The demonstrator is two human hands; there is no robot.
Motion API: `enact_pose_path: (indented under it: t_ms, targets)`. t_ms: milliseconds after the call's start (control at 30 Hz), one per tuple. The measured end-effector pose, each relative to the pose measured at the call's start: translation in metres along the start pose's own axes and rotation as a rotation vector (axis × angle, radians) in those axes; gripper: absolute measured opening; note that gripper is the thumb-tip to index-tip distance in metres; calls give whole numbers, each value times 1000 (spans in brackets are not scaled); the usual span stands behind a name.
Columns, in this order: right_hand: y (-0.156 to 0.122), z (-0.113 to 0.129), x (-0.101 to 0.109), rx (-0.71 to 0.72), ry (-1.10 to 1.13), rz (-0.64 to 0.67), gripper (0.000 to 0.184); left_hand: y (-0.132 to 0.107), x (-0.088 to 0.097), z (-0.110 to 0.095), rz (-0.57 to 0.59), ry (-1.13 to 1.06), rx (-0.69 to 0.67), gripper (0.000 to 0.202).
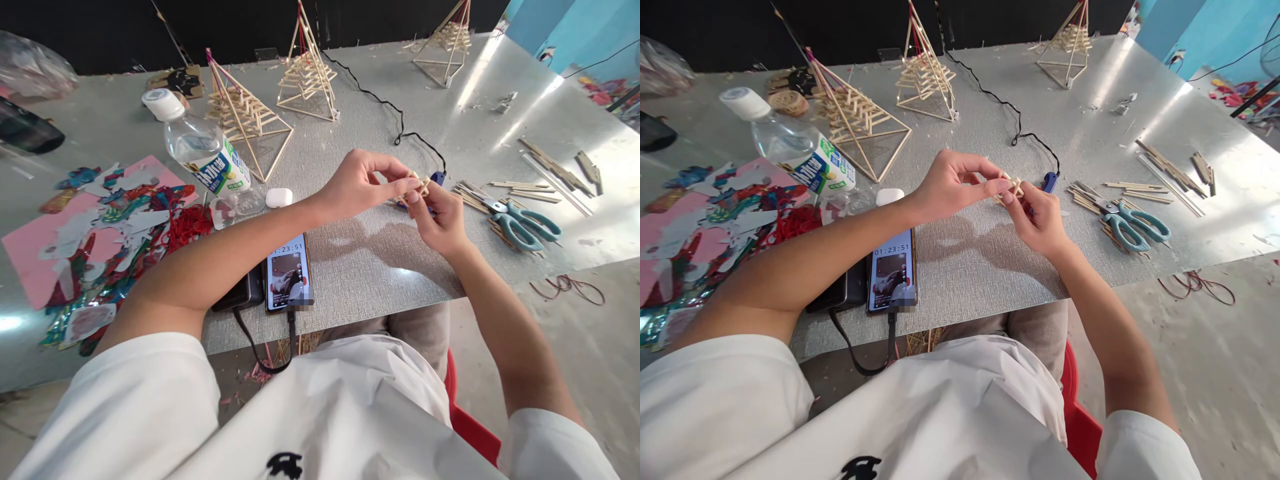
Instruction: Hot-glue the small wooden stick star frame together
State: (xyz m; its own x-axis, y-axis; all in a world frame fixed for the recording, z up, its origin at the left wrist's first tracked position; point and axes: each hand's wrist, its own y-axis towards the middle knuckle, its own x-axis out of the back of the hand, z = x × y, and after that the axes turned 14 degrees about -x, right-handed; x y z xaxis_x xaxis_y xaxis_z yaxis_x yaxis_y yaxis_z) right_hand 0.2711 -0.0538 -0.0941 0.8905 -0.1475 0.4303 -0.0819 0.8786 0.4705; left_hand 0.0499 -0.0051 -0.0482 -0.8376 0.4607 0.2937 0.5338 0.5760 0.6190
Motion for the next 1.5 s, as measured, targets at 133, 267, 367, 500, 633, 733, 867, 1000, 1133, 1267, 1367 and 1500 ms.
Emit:
enact_pose_path:
  t_ms: [133, 267, 367, 500, 633, 733, 867, 1000, 1133, 1267, 1367, 1500]
  targets:
    - [0, 0, 0, 7, 20, 5, 61, 0, -1, 0, -12, -24, -8, 36]
    - [-1, -2, -1, 26, 44, -5, 59, 1, -1, 0, -2, -26, 27, 36]
    - [-2, -3, -1, 58, 22, -40, 57, 1, 0, 0, 14, -26, 19, 41]
    - [-1, -3, -2, 63, 39, -136, 57, 1, 3, 3, 48, -23, -33, 39]
    - [0, -5, -2, 31, 21, -202, 61, 0, 3, 6, 65, 4, -16, 29]
    - [0, -9, -1, 7, 23, -150, 61, 0, 3, 5, 78, 27, -2, 25]
    - [-1, -15, -1, -15, 55, -109, 60, -1, 2, 2, 74, 27, 1, 19]
    - [-1, -17, -2, 0, 137, -153, 52, -1, 2, 0, 89, -8, 7, 13]
    - [0, -12, -3, 27, 88, -210, 54, 0, 2, -1, 103, -66, 34, 16]
    - [0, -8, -2, 62, 43, -262, 55, 0, 1, -4, 149, -97, 61, 28]
    - [0, -9, -2, 64, 32, -265, 53, -1, 1, -4, 168, -78, 82, 32]
    - [0, -13, -2, 40, 65, -211, 48, -1, 1, -3, 168, -71, 118, 30]
